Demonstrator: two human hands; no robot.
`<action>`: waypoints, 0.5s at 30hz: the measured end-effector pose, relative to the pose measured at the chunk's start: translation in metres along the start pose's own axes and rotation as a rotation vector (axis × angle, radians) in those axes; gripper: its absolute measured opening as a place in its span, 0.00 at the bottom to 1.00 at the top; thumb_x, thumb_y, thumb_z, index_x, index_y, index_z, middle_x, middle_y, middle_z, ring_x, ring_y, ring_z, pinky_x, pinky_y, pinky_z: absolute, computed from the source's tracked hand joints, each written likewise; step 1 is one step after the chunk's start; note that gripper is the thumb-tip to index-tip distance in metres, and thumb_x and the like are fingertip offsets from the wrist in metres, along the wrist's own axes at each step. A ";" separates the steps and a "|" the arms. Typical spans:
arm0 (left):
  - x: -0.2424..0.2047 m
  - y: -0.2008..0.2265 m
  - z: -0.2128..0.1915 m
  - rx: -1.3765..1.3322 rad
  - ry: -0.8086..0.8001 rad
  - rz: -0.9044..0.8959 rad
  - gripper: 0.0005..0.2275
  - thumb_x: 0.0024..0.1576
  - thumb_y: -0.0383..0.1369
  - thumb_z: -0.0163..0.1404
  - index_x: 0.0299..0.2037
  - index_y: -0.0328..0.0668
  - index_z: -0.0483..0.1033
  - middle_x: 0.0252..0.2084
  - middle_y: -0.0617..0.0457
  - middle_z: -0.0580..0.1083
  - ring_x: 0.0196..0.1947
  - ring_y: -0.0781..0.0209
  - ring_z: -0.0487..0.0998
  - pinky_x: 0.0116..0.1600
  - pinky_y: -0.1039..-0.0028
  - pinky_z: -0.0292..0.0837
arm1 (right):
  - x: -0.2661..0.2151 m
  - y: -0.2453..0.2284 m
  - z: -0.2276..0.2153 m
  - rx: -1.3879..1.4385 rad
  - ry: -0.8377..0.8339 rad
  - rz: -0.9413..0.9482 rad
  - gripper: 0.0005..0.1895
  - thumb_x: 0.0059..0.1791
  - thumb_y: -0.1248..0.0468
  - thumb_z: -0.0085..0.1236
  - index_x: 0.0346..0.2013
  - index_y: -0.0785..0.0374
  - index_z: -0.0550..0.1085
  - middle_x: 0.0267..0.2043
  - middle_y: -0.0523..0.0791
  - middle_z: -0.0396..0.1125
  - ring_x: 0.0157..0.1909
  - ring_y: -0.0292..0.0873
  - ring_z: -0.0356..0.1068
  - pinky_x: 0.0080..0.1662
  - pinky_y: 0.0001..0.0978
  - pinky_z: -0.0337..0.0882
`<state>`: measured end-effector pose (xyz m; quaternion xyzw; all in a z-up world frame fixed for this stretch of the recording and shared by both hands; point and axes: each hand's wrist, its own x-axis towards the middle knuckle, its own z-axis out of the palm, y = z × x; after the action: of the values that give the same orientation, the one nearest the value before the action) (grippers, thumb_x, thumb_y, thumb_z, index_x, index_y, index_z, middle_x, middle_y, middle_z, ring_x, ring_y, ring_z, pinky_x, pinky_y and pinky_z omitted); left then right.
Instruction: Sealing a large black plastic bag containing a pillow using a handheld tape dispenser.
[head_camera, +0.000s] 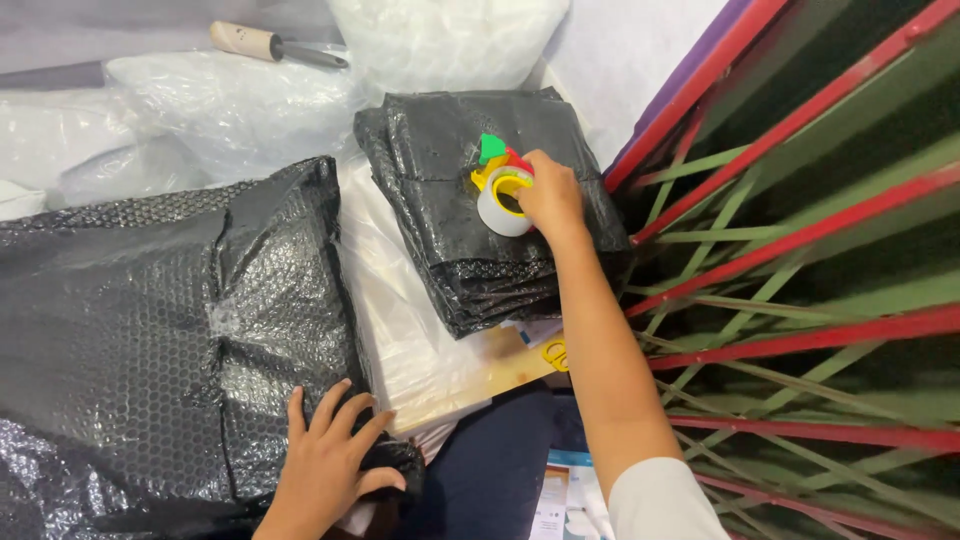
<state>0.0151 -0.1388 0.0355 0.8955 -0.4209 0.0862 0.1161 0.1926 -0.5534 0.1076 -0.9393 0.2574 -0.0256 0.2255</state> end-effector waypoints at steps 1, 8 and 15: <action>-0.001 0.000 0.000 0.006 0.006 -0.003 0.36 0.43 0.75 0.47 0.51 0.61 0.76 0.54 0.56 0.72 0.65 0.45 0.66 0.64 0.25 0.51 | 0.001 0.005 0.003 0.003 0.004 -0.008 0.19 0.46 0.59 0.63 0.50 0.47 0.72 0.48 0.50 0.73 0.50 0.61 0.70 0.47 0.54 0.68; 0.014 0.020 -0.038 -0.560 0.111 -0.252 0.20 0.58 0.46 0.50 0.58 0.49 0.74 0.62 0.52 0.72 0.71 0.46 0.63 0.68 0.43 0.55 | -0.060 0.003 -0.004 0.299 0.285 -0.181 0.16 0.44 0.64 0.60 0.46 0.52 0.75 0.41 0.45 0.77 0.44 0.52 0.74 0.46 0.44 0.69; 0.050 0.045 -0.048 -1.697 0.221 -0.740 0.39 0.49 0.50 0.52 0.73 0.53 0.54 0.68 0.45 0.67 0.66 0.52 0.70 0.56 0.59 0.76 | -0.232 -0.040 0.051 1.186 -0.009 -0.269 0.17 0.46 0.78 0.60 0.48 0.64 0.76 0.46 0.45 0.75 0.48 0.36 0.73 0.50 0.25 0.71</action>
<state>0.0090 -0.1899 0.1004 0.5750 -0.0173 -0.2079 0.7911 0.0190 -0.3867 0.0953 -0.6780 0.0773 -0.1887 0.7062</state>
